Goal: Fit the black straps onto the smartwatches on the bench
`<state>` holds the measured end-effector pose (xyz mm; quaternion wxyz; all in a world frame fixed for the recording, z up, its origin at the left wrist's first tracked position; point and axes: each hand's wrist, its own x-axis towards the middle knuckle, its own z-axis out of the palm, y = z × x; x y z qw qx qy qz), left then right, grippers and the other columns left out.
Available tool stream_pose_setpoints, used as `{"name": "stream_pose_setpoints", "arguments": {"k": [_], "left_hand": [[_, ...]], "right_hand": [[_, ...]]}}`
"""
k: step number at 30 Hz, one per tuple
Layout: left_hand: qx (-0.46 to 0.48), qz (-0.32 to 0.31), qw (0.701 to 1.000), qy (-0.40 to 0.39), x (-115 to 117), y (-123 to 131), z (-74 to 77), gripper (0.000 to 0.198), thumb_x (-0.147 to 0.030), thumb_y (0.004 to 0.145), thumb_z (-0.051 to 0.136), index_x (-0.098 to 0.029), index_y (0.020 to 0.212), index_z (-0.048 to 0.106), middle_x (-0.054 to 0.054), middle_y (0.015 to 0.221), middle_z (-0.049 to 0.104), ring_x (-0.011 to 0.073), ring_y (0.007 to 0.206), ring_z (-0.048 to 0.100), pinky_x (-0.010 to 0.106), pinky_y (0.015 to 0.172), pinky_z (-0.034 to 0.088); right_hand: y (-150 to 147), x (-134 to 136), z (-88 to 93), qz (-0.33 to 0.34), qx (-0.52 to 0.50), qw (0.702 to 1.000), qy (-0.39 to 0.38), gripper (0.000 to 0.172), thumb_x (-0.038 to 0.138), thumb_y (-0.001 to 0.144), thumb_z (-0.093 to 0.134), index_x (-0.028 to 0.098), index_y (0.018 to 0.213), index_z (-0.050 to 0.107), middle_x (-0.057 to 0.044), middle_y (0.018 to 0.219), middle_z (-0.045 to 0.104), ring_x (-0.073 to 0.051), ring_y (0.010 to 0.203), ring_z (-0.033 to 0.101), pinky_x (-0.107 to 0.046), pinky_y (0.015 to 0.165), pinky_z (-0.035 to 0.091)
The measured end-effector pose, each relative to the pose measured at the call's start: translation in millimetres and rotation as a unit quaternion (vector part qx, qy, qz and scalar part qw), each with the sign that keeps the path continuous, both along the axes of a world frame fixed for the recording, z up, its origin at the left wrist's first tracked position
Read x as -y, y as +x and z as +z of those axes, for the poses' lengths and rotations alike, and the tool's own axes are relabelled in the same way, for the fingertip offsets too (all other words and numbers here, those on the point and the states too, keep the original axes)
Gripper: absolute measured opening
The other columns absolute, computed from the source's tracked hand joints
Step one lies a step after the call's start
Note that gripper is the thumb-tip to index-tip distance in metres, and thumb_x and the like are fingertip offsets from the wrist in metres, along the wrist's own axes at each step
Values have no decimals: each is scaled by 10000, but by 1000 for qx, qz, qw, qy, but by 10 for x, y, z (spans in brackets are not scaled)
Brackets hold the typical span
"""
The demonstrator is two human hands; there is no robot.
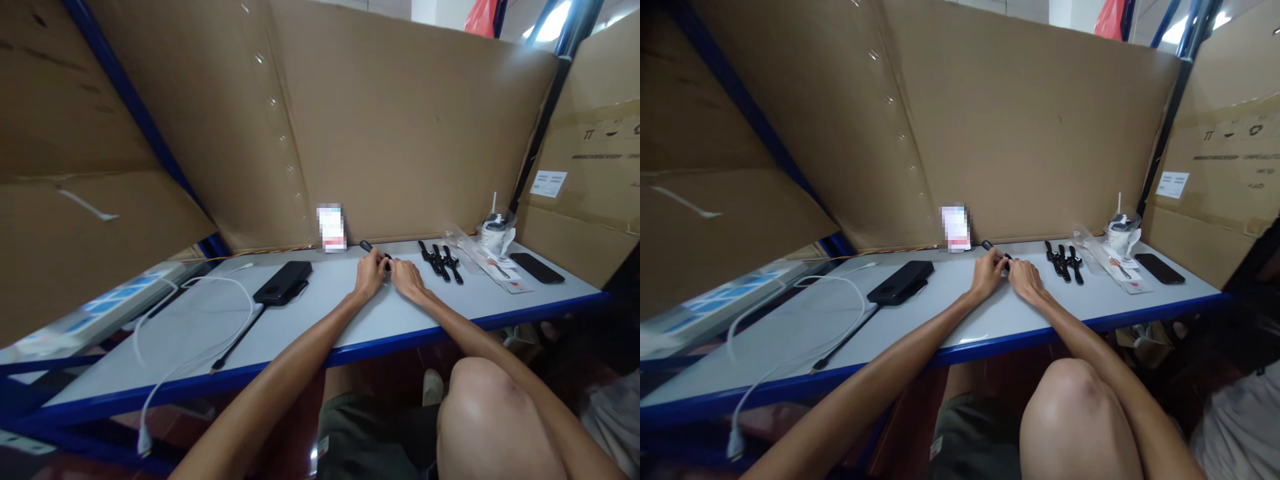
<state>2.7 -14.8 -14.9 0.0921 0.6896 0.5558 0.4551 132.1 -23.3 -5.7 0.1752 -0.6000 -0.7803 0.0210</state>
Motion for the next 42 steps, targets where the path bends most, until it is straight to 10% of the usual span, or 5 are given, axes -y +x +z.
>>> {"name": "stream_pose_setpoints", "arguments": {"k": [12,19,31,42], "left_hand": [[58,-6,996,-66,19,52,32,234,-332,977,425,-174,928,590,7,594,645,162,550,609,267,637,454],[-128,41,987,-94,13,65,11,351,-330,1018,308,-174,968,618,155,945,721,246,894,683,313,750,432],[-110,44,984,-132,-49,47,0,364,-243,1012,311,-147,910,646,172,992,722,241,908,675,297,732,417],[-198,24,979,-40,78,-38,71,192,-224,974,393,-209,1101,536,86,857,706,230,791,659,296,695,390]], "right_hand": [[-1,3,13,-4,16,1000,12,502,357,1074,202,142,1192,640,-184,1084,716,-267,1022,694,-316,849,475],[0,14,-16,-9,26,999,34,482,363,1072,214,135,1158,630,-183,1026,725,-272,980,703,-326,828,478],[-36,49,-9,8,71,996,61,417,341,1067,248,117,1162,587,-193,992,728,-289,957,704,-350,839,475],[-1,29,-14,3,37,999,33,416,350,1055,283,136,1154,626,-184,1033,722,-279,991,696,-337,852,469]]}}
